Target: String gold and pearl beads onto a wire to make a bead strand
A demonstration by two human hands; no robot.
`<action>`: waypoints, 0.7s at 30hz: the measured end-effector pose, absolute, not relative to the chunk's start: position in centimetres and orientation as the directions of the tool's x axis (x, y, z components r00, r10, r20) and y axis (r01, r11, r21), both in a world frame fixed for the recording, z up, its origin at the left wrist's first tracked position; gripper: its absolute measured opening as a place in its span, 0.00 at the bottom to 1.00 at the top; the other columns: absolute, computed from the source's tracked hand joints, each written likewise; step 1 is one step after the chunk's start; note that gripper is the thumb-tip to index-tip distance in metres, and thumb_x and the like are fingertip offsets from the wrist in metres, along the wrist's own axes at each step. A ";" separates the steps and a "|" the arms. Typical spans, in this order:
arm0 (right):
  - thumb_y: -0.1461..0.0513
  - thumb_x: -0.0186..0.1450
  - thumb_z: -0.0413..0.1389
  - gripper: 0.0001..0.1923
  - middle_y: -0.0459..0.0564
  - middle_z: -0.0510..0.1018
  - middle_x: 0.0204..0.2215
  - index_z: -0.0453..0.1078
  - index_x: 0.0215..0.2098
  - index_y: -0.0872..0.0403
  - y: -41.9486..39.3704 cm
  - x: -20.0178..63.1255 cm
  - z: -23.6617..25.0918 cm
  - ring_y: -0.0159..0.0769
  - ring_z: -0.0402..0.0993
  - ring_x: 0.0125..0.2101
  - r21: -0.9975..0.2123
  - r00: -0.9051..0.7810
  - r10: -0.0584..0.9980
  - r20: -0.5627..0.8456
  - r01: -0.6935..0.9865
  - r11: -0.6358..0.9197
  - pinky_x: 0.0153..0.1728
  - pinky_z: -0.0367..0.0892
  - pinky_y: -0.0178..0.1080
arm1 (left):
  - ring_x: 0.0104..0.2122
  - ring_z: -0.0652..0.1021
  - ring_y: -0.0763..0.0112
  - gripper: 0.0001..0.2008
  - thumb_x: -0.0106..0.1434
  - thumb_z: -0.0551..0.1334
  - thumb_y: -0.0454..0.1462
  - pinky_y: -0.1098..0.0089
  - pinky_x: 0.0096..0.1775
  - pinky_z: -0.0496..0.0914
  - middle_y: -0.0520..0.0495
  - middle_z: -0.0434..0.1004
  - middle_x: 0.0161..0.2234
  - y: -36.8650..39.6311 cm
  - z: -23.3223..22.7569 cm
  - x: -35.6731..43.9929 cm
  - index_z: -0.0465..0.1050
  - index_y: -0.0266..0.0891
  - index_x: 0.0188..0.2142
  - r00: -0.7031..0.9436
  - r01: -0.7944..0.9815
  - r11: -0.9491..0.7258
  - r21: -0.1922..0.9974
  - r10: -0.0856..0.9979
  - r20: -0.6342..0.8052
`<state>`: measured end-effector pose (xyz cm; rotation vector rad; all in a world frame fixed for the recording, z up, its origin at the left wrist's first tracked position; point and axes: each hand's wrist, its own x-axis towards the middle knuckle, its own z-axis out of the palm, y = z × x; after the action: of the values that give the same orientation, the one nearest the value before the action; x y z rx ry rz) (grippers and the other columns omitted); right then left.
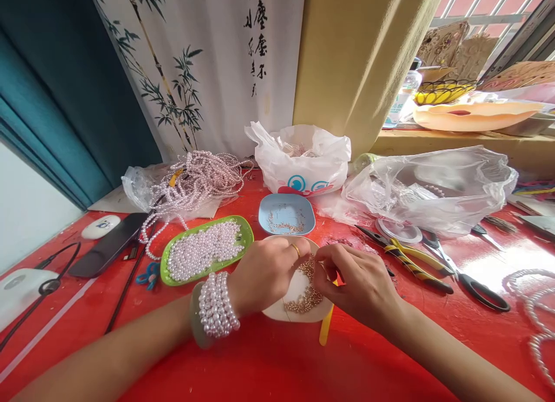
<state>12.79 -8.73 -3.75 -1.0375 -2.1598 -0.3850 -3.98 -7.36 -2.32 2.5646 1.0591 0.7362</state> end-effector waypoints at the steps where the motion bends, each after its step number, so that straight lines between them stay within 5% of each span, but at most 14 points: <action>1: 0.70 0.53 0.47 0.06 0.41 0.64 0.12 0.60 0.22 0.54 -8.6 12.9 -3.7 0.25 0.56 0.14 -0.030 -0.445 0.560 0.699 0.764 0.645 0.16 0.53 0.29 | 0.24 0.67 0.74 0.09 0.61 0.48 0.33 0.72 0.28 0.63 0.51 0.67 0.23 -7.3 -2.2 -4.0 0.66 0.37 0.31 0.600 0.576 -0.686 0.445 0.724 0.340; 9: 0.68 0.57 0.49 0.06 0.43 0.68 0.14 0.64 0.23 0.56 -8.2 13.1 -3.4 0.26 0.61 0.16 0.005 -0.529 0.527 0.665 0.709 0.706 0.17 0.53 0.30 | 0.28 0.73 0.74 0.07 0.55 0.57 0.36 0.73 0.30 0.68 0.48 0.75 0.31 -6.5 -1.3 -4.0 0.71 0.36 0.32 0.530 0.338 -0.283 0.897 0.845 0.067; 21: 0.67 0.58 0.50 0.03 0.45 0.69 0.17 0.65 0.28 0.57 -8.2 13.3 -3.2 0.28 0.62 0.18 -0.007 -0.561 0.499 0.661 0.661 0.751 0.19 0.56 0.31 | 0.25 0.74 0.72 0.08 0.50 0.60 0.36 0.73 0.27 0.68 0.46 0.76 0.25 -6.2 -1.2 -4.5 0.74 0.34 0.28 0.459 0.400 -0.155 0.903 0.887 -0.050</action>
<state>13.33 -8.23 -3.24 -0.8663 -2.2869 -0.3181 -4.46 -6.19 -1.17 1.7514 1.1049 0.6379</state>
